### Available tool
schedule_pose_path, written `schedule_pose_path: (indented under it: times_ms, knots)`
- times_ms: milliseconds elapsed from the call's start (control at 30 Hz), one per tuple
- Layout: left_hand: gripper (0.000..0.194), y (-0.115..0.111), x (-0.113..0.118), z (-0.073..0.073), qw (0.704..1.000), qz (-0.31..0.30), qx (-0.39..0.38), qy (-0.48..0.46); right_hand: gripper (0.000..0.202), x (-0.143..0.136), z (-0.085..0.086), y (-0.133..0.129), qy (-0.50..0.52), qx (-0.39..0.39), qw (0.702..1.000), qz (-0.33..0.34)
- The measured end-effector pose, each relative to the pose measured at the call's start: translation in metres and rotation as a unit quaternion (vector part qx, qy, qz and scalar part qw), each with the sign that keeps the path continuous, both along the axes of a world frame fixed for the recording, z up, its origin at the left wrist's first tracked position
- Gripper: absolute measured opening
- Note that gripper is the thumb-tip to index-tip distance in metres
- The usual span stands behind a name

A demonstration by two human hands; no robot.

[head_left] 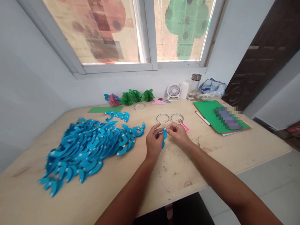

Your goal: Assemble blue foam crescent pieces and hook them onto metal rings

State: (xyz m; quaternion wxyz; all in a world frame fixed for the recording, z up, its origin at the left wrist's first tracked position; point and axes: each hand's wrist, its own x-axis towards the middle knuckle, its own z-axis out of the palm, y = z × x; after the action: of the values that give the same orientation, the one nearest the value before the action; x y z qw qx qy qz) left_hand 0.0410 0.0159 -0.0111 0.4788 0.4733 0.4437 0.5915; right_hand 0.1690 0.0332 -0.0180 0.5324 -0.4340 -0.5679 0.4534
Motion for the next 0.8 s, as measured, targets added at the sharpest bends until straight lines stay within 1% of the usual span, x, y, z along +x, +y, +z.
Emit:
schedule_pose_path:
  times_ms: [167, 333, 567, 667, 800]
  knots:
    - [0.045, -0.0009, 0.0003, 0.0037, 0.999, 0.002, -0.035, -0.031, 0.023, 0.0015, -0.0026, 0.0018, -0.029, -0.010, 1.000, -0.003]
    - [0.043, -0.0009, 0.0007, 0.0058, 0.998, 0.003, -0.038, -0.046, 0.020, 0.0013, -0.0033, 0.0016, -0.038, 0.000, 0.999, -0.001]
    - [0.042, 0.0003, -0.0009, 0.0033, 0.999, 0.015, -0.035, -0.034, 0.022, 0.0016, -0.0018, 0.0020, -0.056, 0.000, 0.998, -0.011]
    - [0.038, 0.0010, -0.0012, 0.0044, 0.999, 0.025, -0.038, -0.024, 0.020, 0.0016, -0.0006, 0.0009, -0.061, 0.006, 0.998, -0.015]
    - [0.024, 0.0004, 0.0001, 0.0076, 0.999, 0.019, -0.028, -0.019, 0.018, 0.0012, -0.0001, -0.0012, -0.087, 0.013, 0.996, -0.009]
